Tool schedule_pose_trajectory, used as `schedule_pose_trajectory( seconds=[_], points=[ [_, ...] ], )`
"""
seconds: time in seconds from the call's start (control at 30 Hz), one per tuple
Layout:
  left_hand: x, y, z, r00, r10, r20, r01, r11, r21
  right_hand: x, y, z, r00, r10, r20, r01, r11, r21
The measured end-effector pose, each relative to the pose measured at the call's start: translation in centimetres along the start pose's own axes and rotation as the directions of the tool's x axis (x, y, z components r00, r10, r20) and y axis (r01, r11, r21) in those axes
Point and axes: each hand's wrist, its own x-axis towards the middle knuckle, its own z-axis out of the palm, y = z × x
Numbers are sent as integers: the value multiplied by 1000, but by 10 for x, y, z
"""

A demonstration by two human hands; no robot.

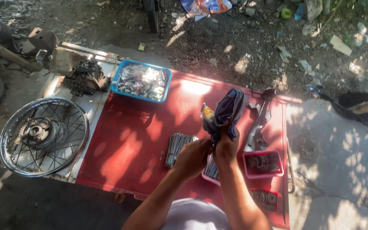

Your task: Cleaning individual motorcycle wheel spokes with a cloth before assembly.

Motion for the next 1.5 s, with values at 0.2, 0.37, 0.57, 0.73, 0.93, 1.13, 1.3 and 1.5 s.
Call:
schedule_pose_trajectory(
  seconds=[0.2, 0.37, 0.57, 0.73, 0.93, 1.13, 1.3, 1.5],
  points=[
    [-14, -5, -20, 977, -209, 37, 208, 978, 21, 45, 3, -29, 978, -45, -203, 70, 990, 118],
    [-31, -29, -28, 885, -455, 103, 462, 885, -65, 80, -14, -59, 981, -110, -162, 129, 985, 116],
    [-14, -18, -22, 909, -416, 18, 412, 892, -183, 33, 27, -54, 969, 179, 170, -168, 983, -74],
    [-7, -10, -21, 934, -354, -52, 331, 910, -251, 28, 97, -87, 783, 424, 454, -441, 894, -75],
    [-19, -23, -31, 918, -378, -121, 333, 899, -283, -9, 46, -61, 694, 236, 680, -518, 820, 243],
    [-13, -6, -39, 908, -383, 169, 413, 885, -213, 11, 90, -81, 838, 219, 500, -287, 956, 62],
    [-17, -4, -30, 922, -312, 228, 360, 909, -209, 0, 49, -54, 863, 188, 470, -288, 946, 150],
    [-40, 0, -23, 966, -201, 162, 249, 890, -383, 93, 67, -126, 886, 50, 461, -312, 799, 515]
  ],
)
